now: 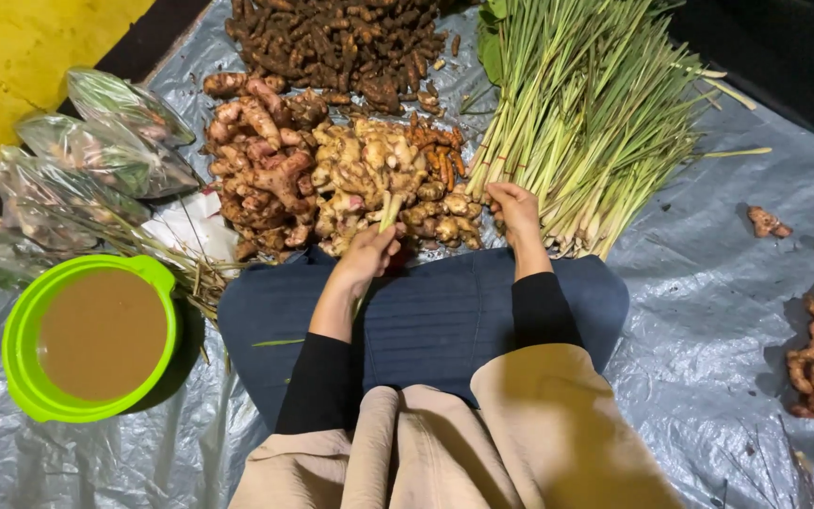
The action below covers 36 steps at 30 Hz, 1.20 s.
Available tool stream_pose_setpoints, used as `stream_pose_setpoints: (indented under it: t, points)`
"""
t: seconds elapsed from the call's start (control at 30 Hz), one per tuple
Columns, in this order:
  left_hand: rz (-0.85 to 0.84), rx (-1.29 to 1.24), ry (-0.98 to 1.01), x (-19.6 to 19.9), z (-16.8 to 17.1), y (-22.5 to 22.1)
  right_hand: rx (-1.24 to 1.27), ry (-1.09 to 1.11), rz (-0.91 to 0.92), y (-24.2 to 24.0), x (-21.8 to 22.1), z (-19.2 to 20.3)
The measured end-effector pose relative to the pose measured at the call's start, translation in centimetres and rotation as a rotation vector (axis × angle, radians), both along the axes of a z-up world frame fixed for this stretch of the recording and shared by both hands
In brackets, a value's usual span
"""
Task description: A person sits on the floor sorting, cleaning, and organizing harvested lemongrass and ginger into piles and bags.
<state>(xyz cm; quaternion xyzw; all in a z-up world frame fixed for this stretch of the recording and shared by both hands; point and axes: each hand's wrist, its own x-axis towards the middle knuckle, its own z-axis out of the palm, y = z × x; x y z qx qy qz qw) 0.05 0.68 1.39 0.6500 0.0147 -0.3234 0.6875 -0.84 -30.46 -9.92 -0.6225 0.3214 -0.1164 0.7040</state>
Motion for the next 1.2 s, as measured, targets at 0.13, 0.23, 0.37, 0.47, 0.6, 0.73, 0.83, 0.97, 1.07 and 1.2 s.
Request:
stream_pose_setpoints:
  t: [0.13,0.23,0.37,0.47,0.6,0.73,0.83,0.97,1.07,1.2]
  points:
    - [0.05,-0.065,0.063,0.2,-0.1,1.2,-0.078,0.077,-0.005,0.5,-0.4,-2.5]
    - [0.091,-0.071,0.095,0.1,0.4,2.0,-0.476,0.169,0.269,3.3,-1.1,-1.2]
    - [0.108,-0.077,0.084,0.1,-0.4,3.1,-0.681,-0.042,0.58,9.4,-2.0,3.4]
    - [0.114,-0.099,0.092,0.0,-0.4,3.7,-0.877,-0.04,0.803,13.0,-1.5,4.2]
    - [0.152,-0.133,0.101,-0.3,0.7,4.1,-1.205,0.107,1.042,15.2,0.2,-0.2]
    - [0.169,-0.16,0.101,-0.2,0.3,4.8,-1.222,0.041,1.155,15.5,-0.5,-1.6]
    - [0.166,-0.176,0.107,-0.4,0.2,5.3,-1.179,-0.275,1.227,15.2,-1.4,-1.0]
    - [0.181,-0.234,0.112,-0.3,-0.5,5.4,-1.085,-0.162,1.165,16.0,-0.7,0.6]
    - [0.175,-0.242,0.111,-0.2,-0.5,5.4,-1.089,-0.1,1.244,16.1,-0.7,-2.2]
    - [0.187,-0.247,0.118,-0.1,-0.6,5.5,-1.306,0.23,1.316,15.1,-0.7,-4.2]
